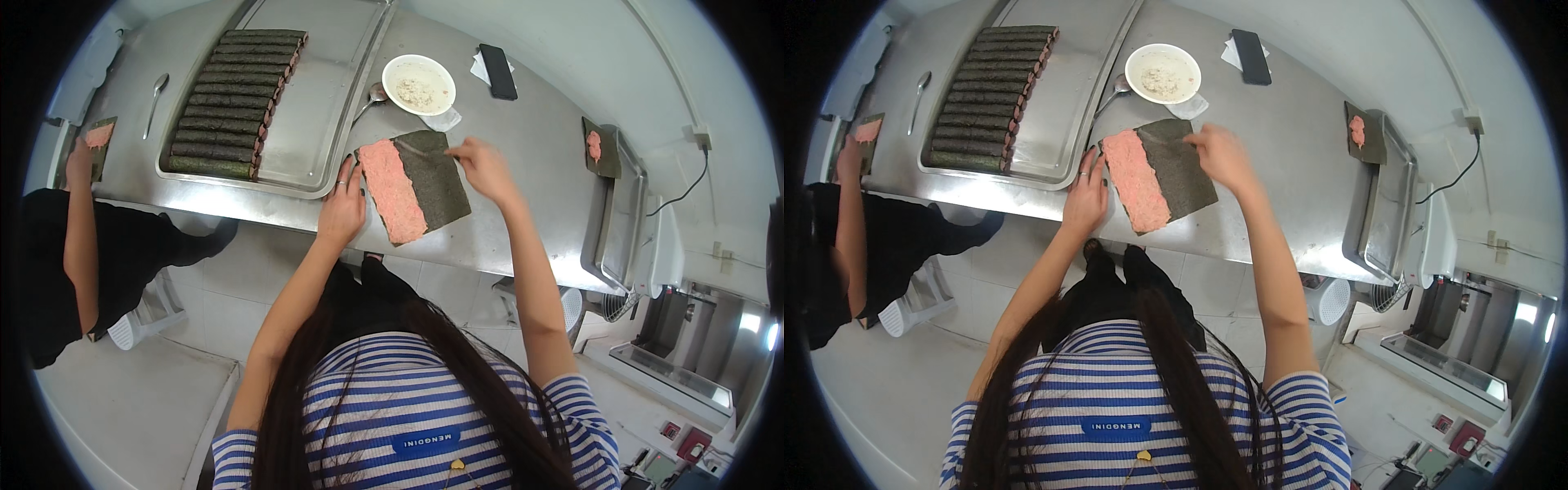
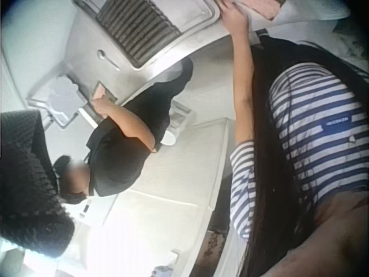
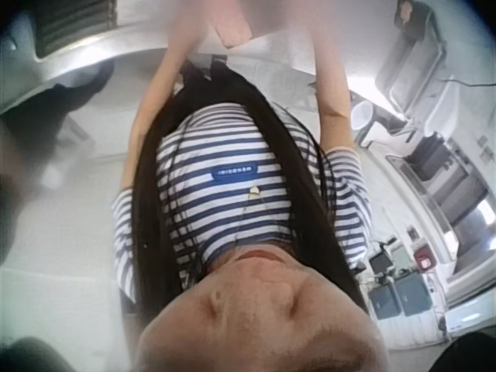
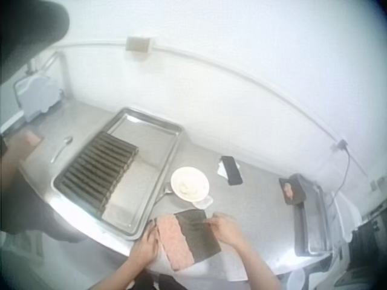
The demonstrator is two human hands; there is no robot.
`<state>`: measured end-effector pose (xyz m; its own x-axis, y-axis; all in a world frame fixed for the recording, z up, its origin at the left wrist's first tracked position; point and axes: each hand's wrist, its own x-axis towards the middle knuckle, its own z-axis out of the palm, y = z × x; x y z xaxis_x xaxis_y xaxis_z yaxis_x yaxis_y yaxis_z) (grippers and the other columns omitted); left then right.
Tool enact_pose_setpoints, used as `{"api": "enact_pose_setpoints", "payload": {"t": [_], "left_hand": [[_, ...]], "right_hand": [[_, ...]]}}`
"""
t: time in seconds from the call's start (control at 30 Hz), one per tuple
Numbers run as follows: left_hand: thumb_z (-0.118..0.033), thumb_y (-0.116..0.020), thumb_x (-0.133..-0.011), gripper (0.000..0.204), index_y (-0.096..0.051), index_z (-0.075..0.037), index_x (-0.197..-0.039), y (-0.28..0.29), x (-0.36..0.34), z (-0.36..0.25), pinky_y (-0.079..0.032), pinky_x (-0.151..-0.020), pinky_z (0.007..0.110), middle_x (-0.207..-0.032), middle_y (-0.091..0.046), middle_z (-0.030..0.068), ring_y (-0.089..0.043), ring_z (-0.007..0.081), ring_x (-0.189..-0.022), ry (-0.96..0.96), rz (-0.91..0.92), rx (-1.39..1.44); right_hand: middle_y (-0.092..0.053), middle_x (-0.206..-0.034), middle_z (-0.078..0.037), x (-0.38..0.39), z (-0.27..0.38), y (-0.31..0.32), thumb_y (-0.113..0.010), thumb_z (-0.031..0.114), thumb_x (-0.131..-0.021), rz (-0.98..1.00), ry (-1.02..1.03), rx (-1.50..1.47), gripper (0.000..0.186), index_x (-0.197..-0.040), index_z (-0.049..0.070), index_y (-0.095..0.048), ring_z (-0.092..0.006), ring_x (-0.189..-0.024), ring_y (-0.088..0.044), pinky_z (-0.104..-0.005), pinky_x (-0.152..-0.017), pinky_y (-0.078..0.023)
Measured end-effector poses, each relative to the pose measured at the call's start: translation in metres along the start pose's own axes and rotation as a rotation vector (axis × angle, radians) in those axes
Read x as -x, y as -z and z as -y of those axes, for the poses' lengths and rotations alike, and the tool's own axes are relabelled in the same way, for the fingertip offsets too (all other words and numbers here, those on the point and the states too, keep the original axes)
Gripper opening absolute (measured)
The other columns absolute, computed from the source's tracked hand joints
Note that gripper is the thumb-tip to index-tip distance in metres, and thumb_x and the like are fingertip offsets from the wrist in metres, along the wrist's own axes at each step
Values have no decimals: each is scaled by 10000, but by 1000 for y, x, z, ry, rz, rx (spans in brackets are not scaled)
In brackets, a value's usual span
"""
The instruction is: The person spreads a pink filling onto nori sheets using a spoon, then rolls the sheets into sushi rolls. The finished rolls are placed on a metal tray. Another person works alongside at the same counter.
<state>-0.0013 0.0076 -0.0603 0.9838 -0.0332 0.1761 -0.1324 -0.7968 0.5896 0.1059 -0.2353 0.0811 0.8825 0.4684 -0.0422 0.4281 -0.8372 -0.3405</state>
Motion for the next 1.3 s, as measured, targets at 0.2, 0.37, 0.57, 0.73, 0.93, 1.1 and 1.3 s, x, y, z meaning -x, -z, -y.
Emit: {"api": "enact_pose_setpoints", "payload": {"t": [0.2,0.37,0.57,0.73,0.93,1.1,1.3], "left_hand": [[-135,-491,-867,552,-357,-41,-1395,0,1,1,-326,-1085,458,-1508,-290,137,-329,350,-1358,11,0,3],[-144,-494,-869,548,-362,-37,-1389,-2,1,0,-333,-1078,463,-1508,-293,128,-337,353,-1352,33,11,-22],[-147,-496,-867,548,-363,-30,-1386,0,2,-2,-334,-1075,467,-1503,-296,141,-348,362,-1341,29,2,-32],[-140,-493,-866,541,-372,-29,-1382,-3,1,2,-339,-1069,470,-1495,-308,144,-362,373,-1328,-7,-34,-24],[-85,-484,-862,537,-370,-10,-1381,1,0,0,-324,-1081,477,-1475,-310,174,-308,383,-1357,13,17,54],[-78,-476,-867,527,-374,-11,-1379,5,-1,-5,-322,-1084,476,-1468,-313,178,-306,384,-1357,28,28,21],[-76,-462,-882,510,-375,-15,-1381,3,-2,-4,-304,-1100,469,-1466,-314,177,-295,372,-1364,-24,-5,13]], "right_hand": [[-644,-911,-109,-65,15,4,-551,21,-763,103,185,276,301,-962,138,-743,-294,-910,-615,-405,-784,-492],[-661,-955,-82,-77,27,7,-565,-11,-743,220,307,449,327,-958,153,-748,-279,-948,-615,-406,-830,-488],[-653,-978,-81,-77,26,29,-569,2,-752,243,244,404,330,-972,174,-745,-274,-971,-610,-404,-855,-485],[-628,-946,-89,-61,25,10,-530,22,-790,160,185,325,331,-1010,163,-732,-270,-975,-595,-397,-839,-487],[-580,-880,-82,6,22,-15,-521,-1,-772,71,221,232,342,-1004,138,-730,-264,-920,-581,-403,-773,-476],[-571,-889,-90,45,10,1,-523,-12,-760,207,199,160,363,-1028,129,-722,-265,-913,-584,-407,-751,-480],[-572,-940,-118,16,27,-4,-536,-7,-757,106,121,130,381,-1067,135,-705,-299,-879,-612,-429,-728,-493]]}}
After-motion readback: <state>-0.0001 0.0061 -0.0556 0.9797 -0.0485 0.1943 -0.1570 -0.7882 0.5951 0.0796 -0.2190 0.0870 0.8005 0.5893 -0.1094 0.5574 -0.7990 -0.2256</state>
